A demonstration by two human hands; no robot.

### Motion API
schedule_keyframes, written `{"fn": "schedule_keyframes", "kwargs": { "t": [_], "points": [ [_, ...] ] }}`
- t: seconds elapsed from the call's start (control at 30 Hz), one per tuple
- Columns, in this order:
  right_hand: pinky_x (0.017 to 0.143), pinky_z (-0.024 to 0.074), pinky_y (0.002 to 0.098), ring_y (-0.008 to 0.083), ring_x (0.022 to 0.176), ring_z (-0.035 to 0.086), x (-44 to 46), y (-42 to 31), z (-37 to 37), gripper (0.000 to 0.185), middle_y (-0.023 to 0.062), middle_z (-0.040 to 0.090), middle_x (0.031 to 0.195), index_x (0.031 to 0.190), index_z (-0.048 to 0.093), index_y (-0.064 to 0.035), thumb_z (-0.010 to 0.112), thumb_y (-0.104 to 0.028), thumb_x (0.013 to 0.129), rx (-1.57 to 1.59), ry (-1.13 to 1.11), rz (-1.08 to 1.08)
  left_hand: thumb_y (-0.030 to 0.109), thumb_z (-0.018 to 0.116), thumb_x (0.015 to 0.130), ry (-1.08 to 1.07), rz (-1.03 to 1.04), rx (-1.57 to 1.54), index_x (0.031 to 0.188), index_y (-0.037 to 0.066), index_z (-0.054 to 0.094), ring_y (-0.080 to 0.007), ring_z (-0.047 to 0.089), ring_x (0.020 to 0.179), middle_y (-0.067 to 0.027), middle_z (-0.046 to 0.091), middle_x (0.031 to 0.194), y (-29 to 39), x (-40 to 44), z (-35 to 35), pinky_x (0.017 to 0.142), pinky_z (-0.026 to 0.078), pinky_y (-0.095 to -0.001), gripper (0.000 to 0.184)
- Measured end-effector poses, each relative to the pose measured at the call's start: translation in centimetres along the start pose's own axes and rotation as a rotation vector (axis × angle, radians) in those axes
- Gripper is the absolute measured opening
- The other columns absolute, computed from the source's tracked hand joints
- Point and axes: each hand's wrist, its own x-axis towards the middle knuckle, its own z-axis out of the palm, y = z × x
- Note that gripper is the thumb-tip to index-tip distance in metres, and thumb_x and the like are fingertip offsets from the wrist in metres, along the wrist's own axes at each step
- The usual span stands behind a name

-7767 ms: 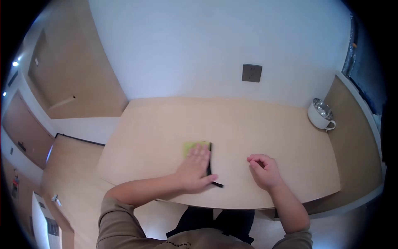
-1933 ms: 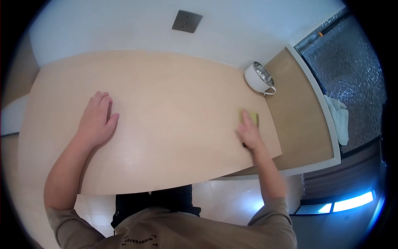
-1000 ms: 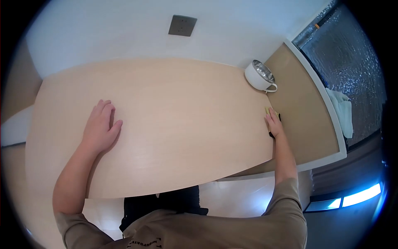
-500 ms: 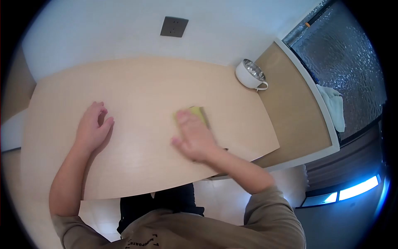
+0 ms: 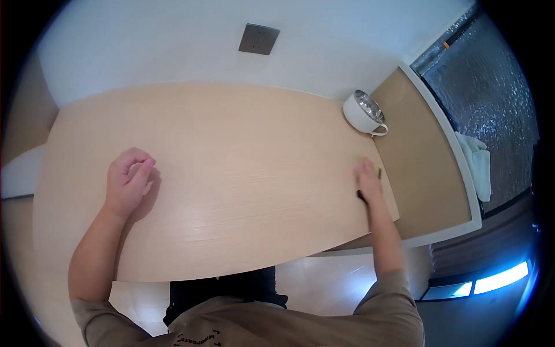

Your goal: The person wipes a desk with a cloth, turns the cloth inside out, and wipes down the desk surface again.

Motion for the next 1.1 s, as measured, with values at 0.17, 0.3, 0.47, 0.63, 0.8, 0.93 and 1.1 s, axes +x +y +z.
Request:
{"fn": "schedule_keyframes", "kwargs": {
  "t": [0.17,0.3,0.47,0.63,0.8,0.93,1.1],
  "points": [
    [0.118,0.0259,0.0426,0.0410,0.139,0.036,3.3,4.1,-1.0,0.064,0.0283,0.040,0.148,0.143,0.040,0.0059,0.042,-0.042,0.100,0.063,-0.059,0.032,0.005,0.061,0.090,-0.054,0.150,0.130,0.081,0.000,0.060,-0.0156,0.058,0.078,-0.0067,0.061,0.082,0.7,0.2,0.2,0.070,0.047,-0.0288,0.010],
    [0.118,0.0247,0.0459,0.0447,0.137,0.038,1.8,1.8,0.8,0.063,0.0331,0.042,0.144,0.135,0.045,0.0127,0.041,-0.039,0.100,-0.058,0.052,-0.023,0.004,0.060,0.088,-0.105,0.088,0.049,0.078,-0.001,0.058,-0.0159,0.058,0.073,-0.0072,0.060,0.079,0.1,0.7,0.9,0.065,0.046,-0.0297,0.011],
    [0.119,0.0234,0.0463,0.0425,0.141,0.033,-6.4,-16.0,2.6,0.064,0.0325,0.036,0.148,0.140,0.038,0.0137,0.047,-0.032,0.096,-0.139,-0.040,-0.308,0.003,0.060,0.088,-0.123,0.049,0.021,0.078,-0.001,0.058,-0.0147,0.058,0.071,-0.0067,0.059,0.076,-0.1,0.6,1.2,0.061,0.046,-0.0287,0.011],
    [0.120,0.0193,0.0452,0.0433,0.145,0.024,-14.2,-33.2,0.7,0.080,0.0317,0.028,0.153,0.147,0.026,0.0122,0.052,-0.041,0.093,0.009,-0.344,-0.798,0.006,0.064,0.087,-0.073,-0.026,0.019,0.080,0.000,0.060,-0.0156,0.057,0.068,-0.0078,0.060,0.075,-0.1,0.3,1.0,0.062,0.047,-0.0304,0.010],
    [0.121,0.0175,0.0440,0.0409,0.147,0.022,-15.1,-35.2,0.9,0.080,0.0293,0.026,0.155,0.149,0.023,0.0100,0.047,-0.044,0.095,0.119,-0.343,-1.007,0.005,0.063,0.089,0.022,-0.154,-0.140,0.080,0.000,0.060,-0.0094,0.056,0.067,-0.0030,0.060,0.073,-0.8,-0.3,-0.4,0.061,0.047,-0.0262,0.011],
    [0.119,0.0245,0.0428,0.0381,0.143,0.031,-10.3,-29.7,-0.2,0.072,0.0270,0.035,0.151,0.145,0.032,0.0088,0.051,-0.037,0.094,-0.002,-0.402,-0.731,0.004,0.062,0.091,0.026,-0.240,-0.228,0.082,0.000,0.061,-0.0081,0.056,0.068,-0.0019,0.060,0.075,-0.3,-0.2,-0.5,0.061,0.047,-0.0240,0.010],
    [0.119,0.0257,0.0439,0.0401,0.142,0.032,-1.7,-8.8,-0.2,0.060,0.0277,0.036,0.150,0.143,0.036,0.0090,0.047,-0.027,0.096,-0.082,-0.150,-0.355,0.004,0.063,0.089,-0.034,-0.124,-0.184,0.080,0.000,0.061,-0.0100,0.057,0.068,-0.0037,0.060,0.076,-0.9,-0.3,0.1,0.061,0.047,-0.0259,0.010]
  ]
}}
